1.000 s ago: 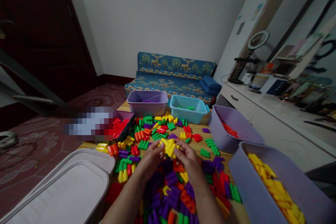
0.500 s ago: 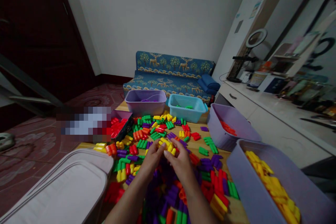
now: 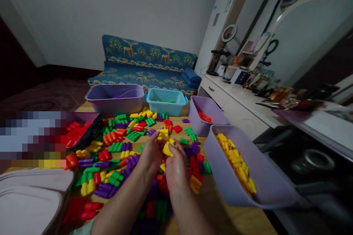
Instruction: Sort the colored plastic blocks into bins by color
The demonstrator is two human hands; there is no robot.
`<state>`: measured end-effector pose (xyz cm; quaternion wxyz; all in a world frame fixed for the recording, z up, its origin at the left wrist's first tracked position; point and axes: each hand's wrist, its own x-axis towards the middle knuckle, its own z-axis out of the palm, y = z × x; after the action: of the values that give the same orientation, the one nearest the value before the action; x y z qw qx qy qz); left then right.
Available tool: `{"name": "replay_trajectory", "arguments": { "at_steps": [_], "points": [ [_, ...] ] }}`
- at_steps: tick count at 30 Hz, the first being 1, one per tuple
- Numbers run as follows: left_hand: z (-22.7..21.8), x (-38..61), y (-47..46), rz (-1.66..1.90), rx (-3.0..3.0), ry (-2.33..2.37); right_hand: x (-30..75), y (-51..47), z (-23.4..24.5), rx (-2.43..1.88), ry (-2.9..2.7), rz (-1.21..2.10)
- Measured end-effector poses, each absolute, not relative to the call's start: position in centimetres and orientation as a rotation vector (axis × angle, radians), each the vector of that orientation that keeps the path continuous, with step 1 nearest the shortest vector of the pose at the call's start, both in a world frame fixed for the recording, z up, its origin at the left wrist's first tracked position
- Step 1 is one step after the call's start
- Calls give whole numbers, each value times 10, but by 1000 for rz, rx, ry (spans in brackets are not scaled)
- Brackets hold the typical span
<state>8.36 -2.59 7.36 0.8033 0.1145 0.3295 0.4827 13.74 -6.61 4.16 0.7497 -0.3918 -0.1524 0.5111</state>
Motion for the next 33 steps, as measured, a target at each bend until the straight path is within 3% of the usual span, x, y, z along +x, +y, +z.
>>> {"name": "replay_trajectory", "arguments": {
  "at_steps": [9, 13, 23, 29, 33],
  "points": [
    [144, 200, -50, 609, 484, 403, 225, -116, 116, -616, -149, 561],
    [159, 233, -55, 454, 632, 411, 256, -122, 120, -489, -22, 474],
    [94, 142, -43, 787, 859, 508, 267, -112, 100, -551, -162, 693],
    [41, 26, -24, 1078, 1417, 1032, 240, -98, 69, -1346, -923, 809],
    [41, -29, -33, 818, 1819, 1332, 244, -124, 35, -1956, -1677, 484]
  ]
}}
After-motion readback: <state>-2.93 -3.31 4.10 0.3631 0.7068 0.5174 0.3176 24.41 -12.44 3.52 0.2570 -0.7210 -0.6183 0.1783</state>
